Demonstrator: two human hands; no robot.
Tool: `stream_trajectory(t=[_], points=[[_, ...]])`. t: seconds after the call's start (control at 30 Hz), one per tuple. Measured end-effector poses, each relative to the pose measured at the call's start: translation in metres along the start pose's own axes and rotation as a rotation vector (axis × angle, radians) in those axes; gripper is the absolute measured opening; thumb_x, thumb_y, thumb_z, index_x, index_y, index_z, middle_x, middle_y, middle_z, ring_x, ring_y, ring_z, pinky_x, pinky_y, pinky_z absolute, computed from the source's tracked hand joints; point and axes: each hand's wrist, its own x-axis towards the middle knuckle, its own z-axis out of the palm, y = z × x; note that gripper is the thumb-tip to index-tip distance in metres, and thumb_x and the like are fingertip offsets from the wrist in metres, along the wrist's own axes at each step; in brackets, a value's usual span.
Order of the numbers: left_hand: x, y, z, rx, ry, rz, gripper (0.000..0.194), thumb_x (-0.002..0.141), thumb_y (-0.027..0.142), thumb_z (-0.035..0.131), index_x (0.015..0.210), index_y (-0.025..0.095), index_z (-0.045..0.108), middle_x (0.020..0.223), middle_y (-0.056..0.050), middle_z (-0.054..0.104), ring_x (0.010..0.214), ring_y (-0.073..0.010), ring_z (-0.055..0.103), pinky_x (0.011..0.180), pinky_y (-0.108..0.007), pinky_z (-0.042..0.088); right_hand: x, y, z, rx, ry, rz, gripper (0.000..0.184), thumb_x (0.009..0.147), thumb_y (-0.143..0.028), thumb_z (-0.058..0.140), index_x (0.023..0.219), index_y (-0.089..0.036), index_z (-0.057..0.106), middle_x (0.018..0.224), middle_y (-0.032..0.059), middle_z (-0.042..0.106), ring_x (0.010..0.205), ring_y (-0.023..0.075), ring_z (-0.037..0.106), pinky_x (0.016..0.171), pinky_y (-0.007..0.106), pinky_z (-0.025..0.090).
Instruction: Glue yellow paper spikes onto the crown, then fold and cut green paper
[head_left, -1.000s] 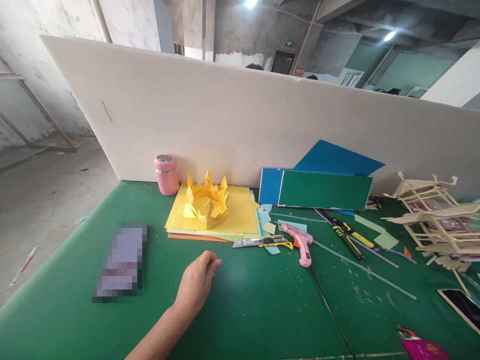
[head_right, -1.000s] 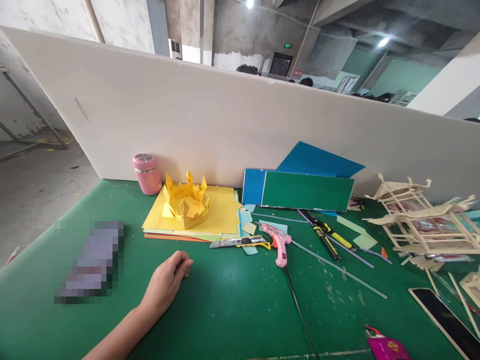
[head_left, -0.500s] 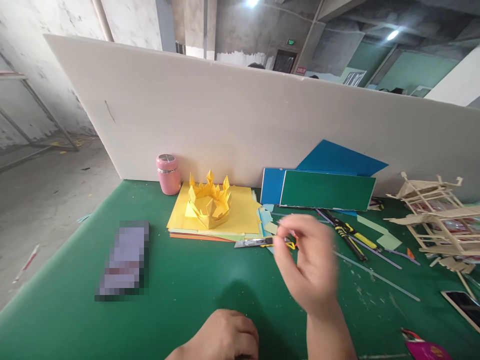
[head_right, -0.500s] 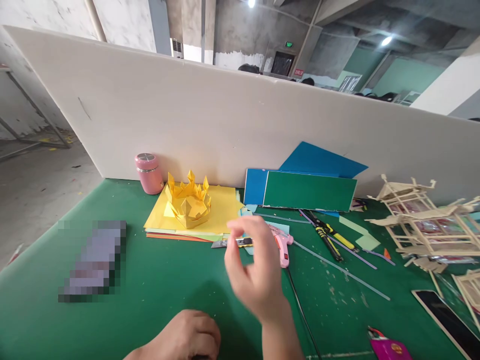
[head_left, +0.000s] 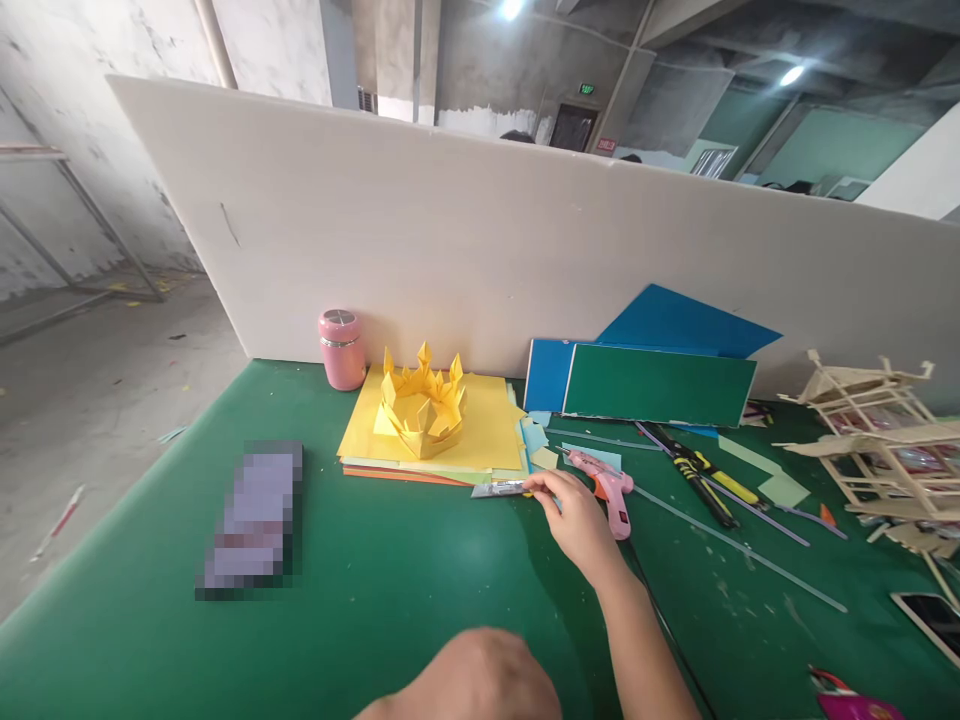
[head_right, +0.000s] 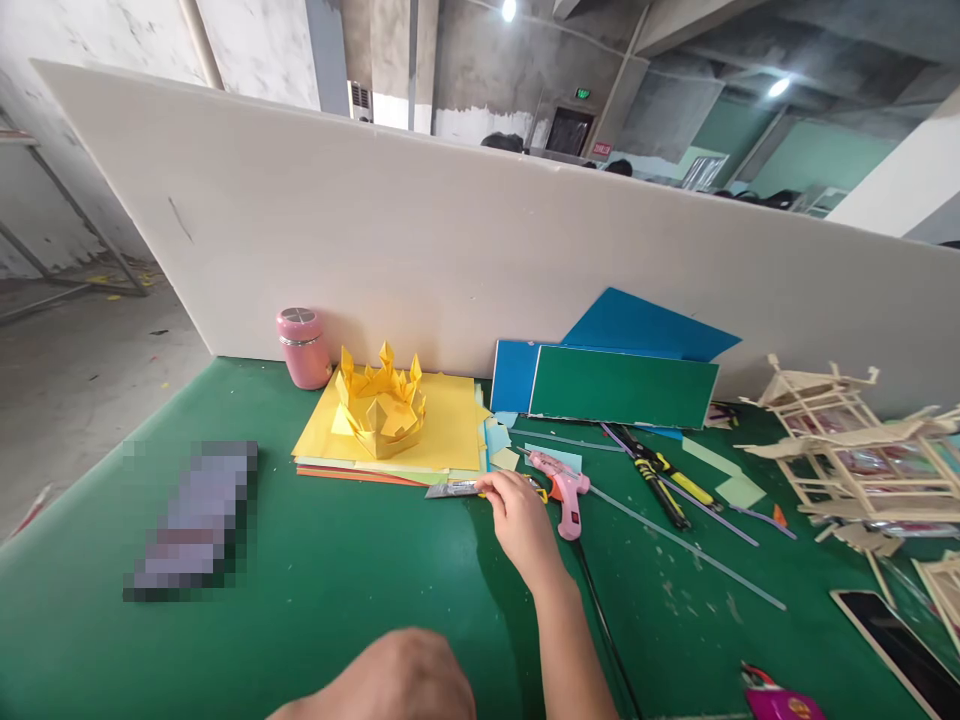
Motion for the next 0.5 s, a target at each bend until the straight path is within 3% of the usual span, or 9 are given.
stream_trajectory(t=[0.1, 0.23, 0.33, 0.5], points=[[0.005, -0.002, -0.035, 0.314, 0.222, -0.313, 0.019, 0.092, 0.020, 0.047, 0.082, 0.021, 0.063, 0.079, -0.002, 0.072, 0.072, -0.0180, 0.066, 0.067, -0.029, 0.051, 0.000, 0.005, 0.002, -0.047, 0.037, -0.018, 0.025, 0.079, -0.006, 0.038, 0.073, -0.021, 0.058, 0.078, 0.0054, 0.065, 0.078, 0.0224, 0.061, 0.068, 0.033, 0.048], [-0.004, -0.022, -0.072, 0.661, 0.301, -0.552, 0.018, 0.087, 0.013, 0.049, 0.089, 0.019, 0.065, 0.089, -0.007, 0.072, 0.083, -0.0241, 0.066, 0.074, -0.038, 0.054, 0.000, 0.011, 0.004, -0.108, 0.079, -0.025, 0.025, 0.072, -0.004, 0.039, 0.070, -0.021, 0.057, 0.076, 0.0059, 0.063, 0.077, 0.0239, 0.058, 0.068, 0.035, 0.046], [-0.016, -0.040, -0.087, 0.796, 0.346, -0.617, 0.019, 0.085, 0.013, 0.049, 0.091, 0.017, 0.067, 0.099, -0.010, 0.071, 0.091, -0.0258, 0.067, 0.080, -0.041, 0.055, 0.000, 0.012, 0.008, -0.132, 0.085, -0.029, 0.028, 0.069, -0.002, 0.037, 0.071, -0.020, 0.058, 0.076, 0.0059, 0.062, 0.077, 0.0234, 0.058, 0.068, 0.036, 0.046], [-0.023, -0.058, -0.095, 0.826, 0.349, -0.579, 0.027, 0.086, 0.013, 0.046, 0.101, 0.018, 0.067, 0.113, -0.010, 0.069, 0.105, -0.0260, 0.064, 0.091, -0.042, 0.053, 0.001, 0.010, 0.011, -0.158, 0.053, -0.043, 0.032, 0.075, -0.003, 0.036, 0.080, -0.021, 0.062, 0.087, 0.0073, 0.066, 0.086, 0.0250, 0.059, 0.076, 0.040, 0.047]])
